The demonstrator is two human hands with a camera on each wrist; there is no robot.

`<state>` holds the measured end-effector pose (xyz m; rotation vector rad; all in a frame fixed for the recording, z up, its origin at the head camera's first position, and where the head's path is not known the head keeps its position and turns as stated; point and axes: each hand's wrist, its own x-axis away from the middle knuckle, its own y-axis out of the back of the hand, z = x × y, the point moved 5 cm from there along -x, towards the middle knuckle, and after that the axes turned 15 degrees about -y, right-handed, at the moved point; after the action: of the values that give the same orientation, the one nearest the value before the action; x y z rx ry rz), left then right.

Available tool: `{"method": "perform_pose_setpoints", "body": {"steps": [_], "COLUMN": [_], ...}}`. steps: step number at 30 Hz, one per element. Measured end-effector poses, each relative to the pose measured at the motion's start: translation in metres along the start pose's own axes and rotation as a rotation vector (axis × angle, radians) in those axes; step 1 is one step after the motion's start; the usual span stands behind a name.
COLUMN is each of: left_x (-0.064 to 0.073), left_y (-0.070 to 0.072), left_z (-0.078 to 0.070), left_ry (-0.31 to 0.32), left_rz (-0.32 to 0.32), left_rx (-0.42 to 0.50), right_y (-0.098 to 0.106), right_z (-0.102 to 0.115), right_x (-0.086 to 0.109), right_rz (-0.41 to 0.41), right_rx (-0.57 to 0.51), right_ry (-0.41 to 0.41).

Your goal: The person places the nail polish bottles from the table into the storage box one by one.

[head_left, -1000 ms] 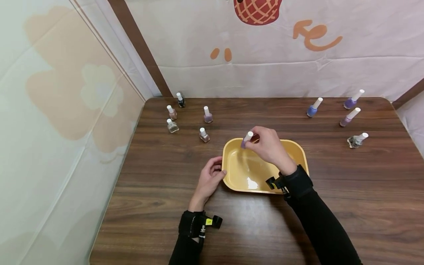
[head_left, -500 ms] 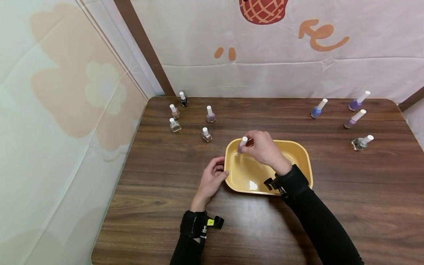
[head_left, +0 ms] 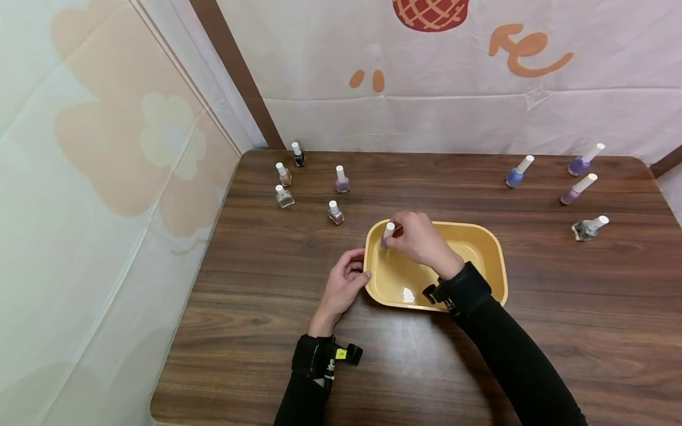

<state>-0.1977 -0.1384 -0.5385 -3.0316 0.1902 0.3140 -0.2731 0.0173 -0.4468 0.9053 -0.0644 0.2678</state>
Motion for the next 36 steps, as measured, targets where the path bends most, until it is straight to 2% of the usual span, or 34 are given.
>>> {"method": "perform_pose_setpoints", "body": {"steps": [21, 36], "left_x": [-0.002, -0.001], "left_y": [-0.001, -0.001], "left_z": [0.0, 0.001], "left_ry": [0.0, -0.023], "left_rz": [0.004, 0.0], "left_rx": [0.0, 0.007], "right_y": [-0.01, -0.015], "right_z": [0.002, 0.001], "right_x": [-0.003, -0.004], "right_rz": [-0.011, -0.009], "right_rx": [0.059, 0.067], "right_ry": [0.019, -0.004]}}
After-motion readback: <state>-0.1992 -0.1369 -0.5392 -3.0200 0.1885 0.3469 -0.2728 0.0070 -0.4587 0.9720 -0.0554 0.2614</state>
